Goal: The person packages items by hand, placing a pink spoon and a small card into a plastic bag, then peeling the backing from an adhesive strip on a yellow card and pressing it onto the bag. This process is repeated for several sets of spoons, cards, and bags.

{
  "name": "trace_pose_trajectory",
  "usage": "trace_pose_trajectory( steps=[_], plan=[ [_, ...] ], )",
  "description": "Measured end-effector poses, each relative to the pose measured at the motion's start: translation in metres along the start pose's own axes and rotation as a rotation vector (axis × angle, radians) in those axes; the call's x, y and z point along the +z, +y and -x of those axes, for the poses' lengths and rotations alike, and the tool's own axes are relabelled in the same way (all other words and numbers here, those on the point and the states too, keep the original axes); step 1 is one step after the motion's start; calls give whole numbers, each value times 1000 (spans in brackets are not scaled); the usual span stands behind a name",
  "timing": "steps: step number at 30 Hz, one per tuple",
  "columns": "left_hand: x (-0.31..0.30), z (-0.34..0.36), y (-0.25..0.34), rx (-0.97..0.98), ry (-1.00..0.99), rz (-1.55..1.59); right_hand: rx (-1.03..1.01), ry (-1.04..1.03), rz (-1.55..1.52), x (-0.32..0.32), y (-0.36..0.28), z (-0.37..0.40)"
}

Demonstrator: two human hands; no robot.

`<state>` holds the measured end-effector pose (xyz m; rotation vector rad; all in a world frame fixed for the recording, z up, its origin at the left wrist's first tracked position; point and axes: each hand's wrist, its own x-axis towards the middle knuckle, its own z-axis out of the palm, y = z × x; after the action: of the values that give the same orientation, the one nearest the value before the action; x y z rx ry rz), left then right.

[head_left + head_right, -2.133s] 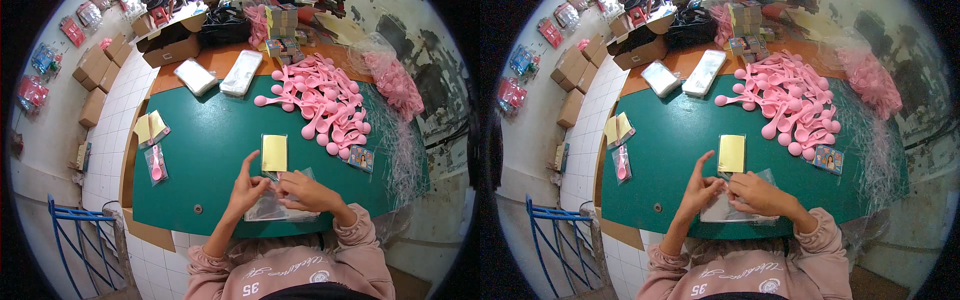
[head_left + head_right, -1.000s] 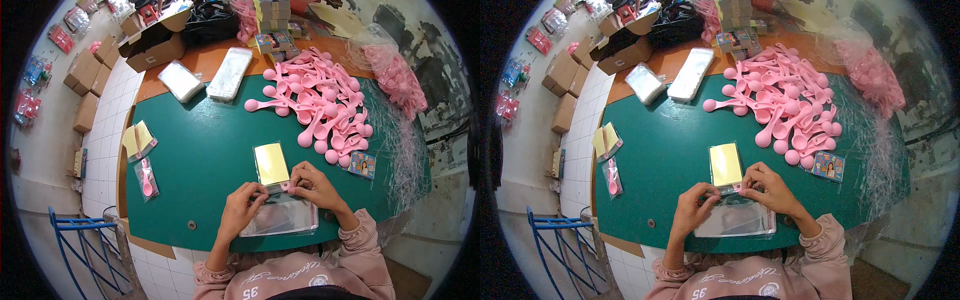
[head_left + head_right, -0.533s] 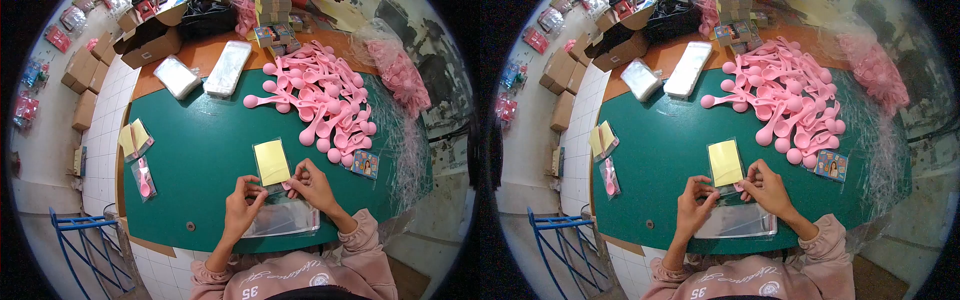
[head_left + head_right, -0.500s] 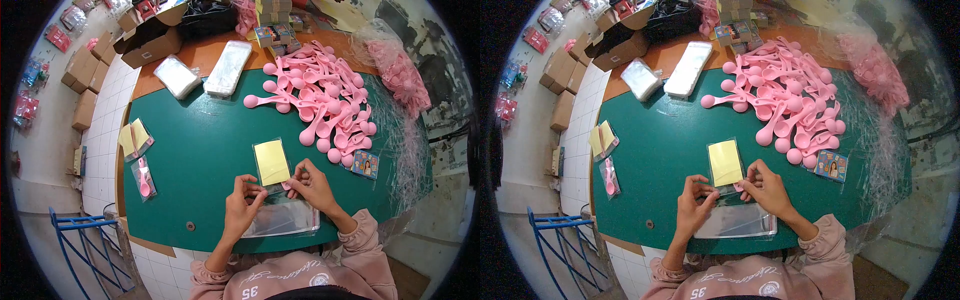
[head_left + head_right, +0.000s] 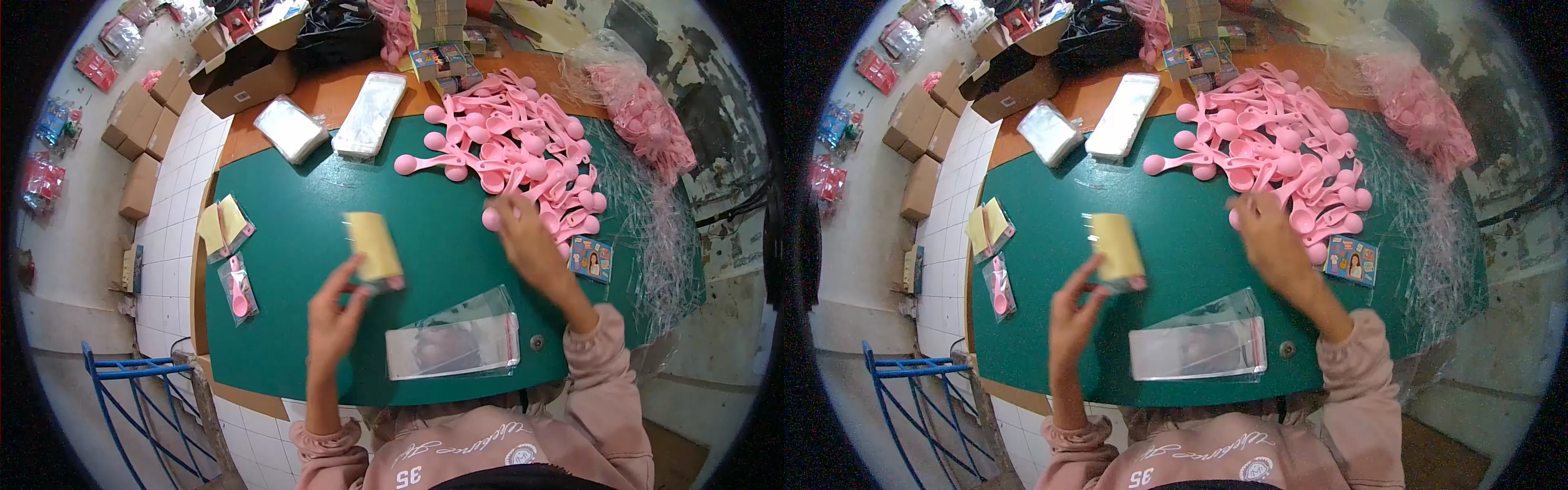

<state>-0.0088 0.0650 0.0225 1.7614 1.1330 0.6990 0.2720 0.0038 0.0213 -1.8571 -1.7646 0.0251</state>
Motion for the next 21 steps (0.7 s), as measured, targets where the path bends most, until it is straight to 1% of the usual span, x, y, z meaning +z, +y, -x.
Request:
trace_pose_trajectory(
  steps=[1, 2, 3, 4, 5, 6, 7, 8, 9, 10, 11, 12, 13, 15, 17, 19, 20, 21],
  plan=[
    [-20, -2, -3, 6, 62, -87, -78, 52, 181, -6, 13, -13],
    [-39, -3, -11, 69, 167, -309, -175, 104, 376, -10, 27, -23],
    [-51, -2, -14, 132, 276, -529, -178, 114, 378, -13, 34, -26],
    [-53, 0, -15, 139, 283, -529, -148, 45, 397, -15, 39, -28],
    [-54, 2, -14, 129, 476, -878, -116, -25, 416, -15, 44, -29],
    [-56, 2, -13, 114, 669, -1225, -138, 28, 412, -13, 50, -28],
    [-49, 1, -4, 168, 545, -996, -138, 33, 415, -17, 51, -27],
    [-34, 0, 8, 212, 416, -767, -113, -19, 414, -21, 50, -25],
    [-15, -2, 17, 258, 227, -615, -91, -73, 412, -25, 49, -24],
    [8, -2, 26, 301, 43, -458, -96, -75, 413, -29, 49, -22],
    [34, 1, 34, 379, -106, -387, -86, -36, 278, -32, 48, -20],
    [60, 7, 38, 397, -186, -351, -76, 3, 144, -36, 46, -18],
    [80, 12, 38, 416, -266, -314, -81, 2, 150, -41, 41, -16],
    [100, 10, 35, 398, -276, -312, 6, 38, -347, -52, 29, -9],
    [106, 4, 26, 379, -294, -317, 17, 75, -378, -60, 21, 5],
    [100, -8, 18, 420, -379, -197, 234, 54, -592, -64, 14, 20],
    [97, -11, 18, 421, -377, -201, 263, 49, -715, -60, 14, 28],
    [93, -13, 19, 409, -413, -114, 260, 51, -718, -60, 9, 32]
  ],
)
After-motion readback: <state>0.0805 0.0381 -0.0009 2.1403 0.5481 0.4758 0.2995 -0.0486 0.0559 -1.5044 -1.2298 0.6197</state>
